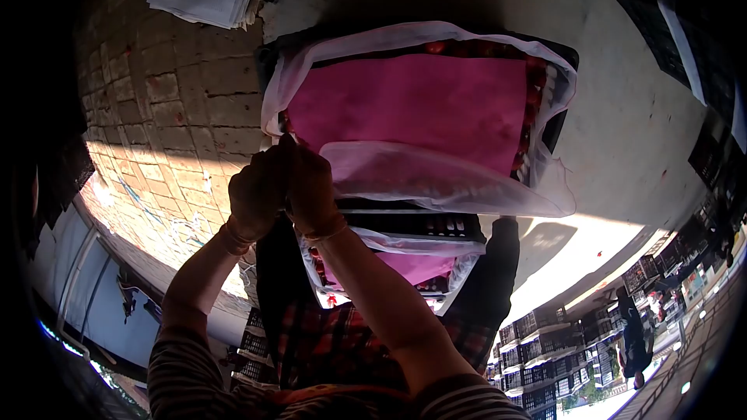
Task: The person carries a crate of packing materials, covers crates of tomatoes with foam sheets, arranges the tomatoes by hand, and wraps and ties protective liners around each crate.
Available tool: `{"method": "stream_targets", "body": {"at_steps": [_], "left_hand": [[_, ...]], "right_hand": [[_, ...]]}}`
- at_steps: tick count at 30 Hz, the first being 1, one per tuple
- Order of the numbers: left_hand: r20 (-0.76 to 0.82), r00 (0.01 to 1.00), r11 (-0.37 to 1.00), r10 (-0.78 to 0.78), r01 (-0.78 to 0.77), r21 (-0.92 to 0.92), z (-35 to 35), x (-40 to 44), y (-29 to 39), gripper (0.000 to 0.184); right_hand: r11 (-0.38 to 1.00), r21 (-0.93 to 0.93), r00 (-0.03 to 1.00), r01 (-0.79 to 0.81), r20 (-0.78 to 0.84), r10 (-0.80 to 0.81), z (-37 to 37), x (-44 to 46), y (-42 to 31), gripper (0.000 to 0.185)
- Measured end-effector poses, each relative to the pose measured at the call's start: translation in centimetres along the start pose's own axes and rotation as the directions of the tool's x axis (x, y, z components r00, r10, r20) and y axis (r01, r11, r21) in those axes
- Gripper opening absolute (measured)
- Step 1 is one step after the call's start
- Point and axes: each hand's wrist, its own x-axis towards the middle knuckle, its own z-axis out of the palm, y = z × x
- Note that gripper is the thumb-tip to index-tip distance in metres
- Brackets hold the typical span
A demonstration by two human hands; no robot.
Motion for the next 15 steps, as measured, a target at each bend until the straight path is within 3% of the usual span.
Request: {"method": "stream_targets", "body": {"at_steps": [1, 2, 4, 5, 6, 7, 8, 9, 11, 12, 13, 14, 15], "left_hand": [[0.03, 0.997, 0.967, -0.067, 0.072, -0.243, 0.0, 0.2, -0.1, 0.03], [0.033, 0.997, 0.967, -0.069, 0.075, -0.244, -0.2, 0.4, -0.3, 0.03], [0.108, 0.992, 0.944, 0.063, -0.024, -0.328, -0.6, 0.9, -0.7, 0.034], [0.109, 0.992, 0.944, 0.06, -0.021, -0.328, -0.7, 1.0, -0.7, 0.034], [0.124, 0.979, 0.958, 0.161, -0.125, -0.256, -0.8, 1.0, -0.8, 0.024], [0.147, 0.954, 0.955, 0.26, -0.231, -0.185, -0.9, 1.0, -0.9, 0.014], [0.147, 0.955, 0.956, 0.257, -0.228, -0.185, -1.1, 0.9, -1.2, 0.014], [0.171, 0.95, 0.955, 0.263, -0.23, -0.188, -1.4, 0.8, -1.5, 0.015], [0.188, 0.945, 0.954, 0.268, -0.234, -0.185, -1.5, 0.4, -1.6, 0.016], [0.101, 0.984, 0.988, 0.148, -0.144, -0.051, -1.3, 0.1, -1.3, 0.018], [-0.006, 0.999, 0.997, 0.038, -0.037, 0.073, -1.1, -0.2, -1.0, 0.02], [-0.063, 0.996, 0.997, -0.07, 0.069, -0.021, -0.6, -0.2, -0.8, 0.024], [-0.069, 0.995, 0.997, -0.07, 0.068, -0.023, -0.3, -0.5, -0.6, 0.024]], "right_hand": [[0.979, -0.145, 0.989, 0.142, -0.007, -0.145, -0.2, 0.3, 0.0, 0.014], [0.918, -0.286, 0.958, 0.275, 0.008, -0.285, -0.4, 0.5, 0.0, 0.013], [0.904, -0.319, 0.957, 0.286, 0.058, -0.283, -0.9, 1.0, -0.1, 0.019], [0.887, -0.351, 0.954, 0.3, 0.109, -0.279, -1.0, 1.1, -0.1, 0.034], [0.888, -0.35, 0.955, 0.298, 0.11, -0.277, -0.7, 1.0, 0.5, 0.034], [0.969, 0.239, 0.987, 0.06, 0.133, -0.093, -0.3, 1.0, 1.1, 0.029], [0.857, 0.509, 0.98, -0.083, 0.197, -0.022, -0.2, 0.8, 1.6, 0.028], [0.656, 0.72, 0.964, -0.228, 0.26, 0.05, -0.1, 0.8, 1.3, 0.026], [0.691, 0.65, 0.947, -0.317, 0.26, 0.189, 0.0, 0.4, 0.2, 0.023], [0.699, 0.627, 0.938, -0.344, 0.258, 0.231, 0.2, 0.3, -0.5, 0.025], [0.428, 0.812, 0.912, -0.397, 0.299, 0.28, 0.8, 0.0, -1.0, 0.027], [0.113, 0.906, 0.881, -0.407, 0.357, 0.311, 1.2, -0.2, -1.4, 0.029], [0.119, 0.904, 0.881, -0.409, 0.358, 0.309, 1.2, -0.8, -1.4, 0.029]]}}
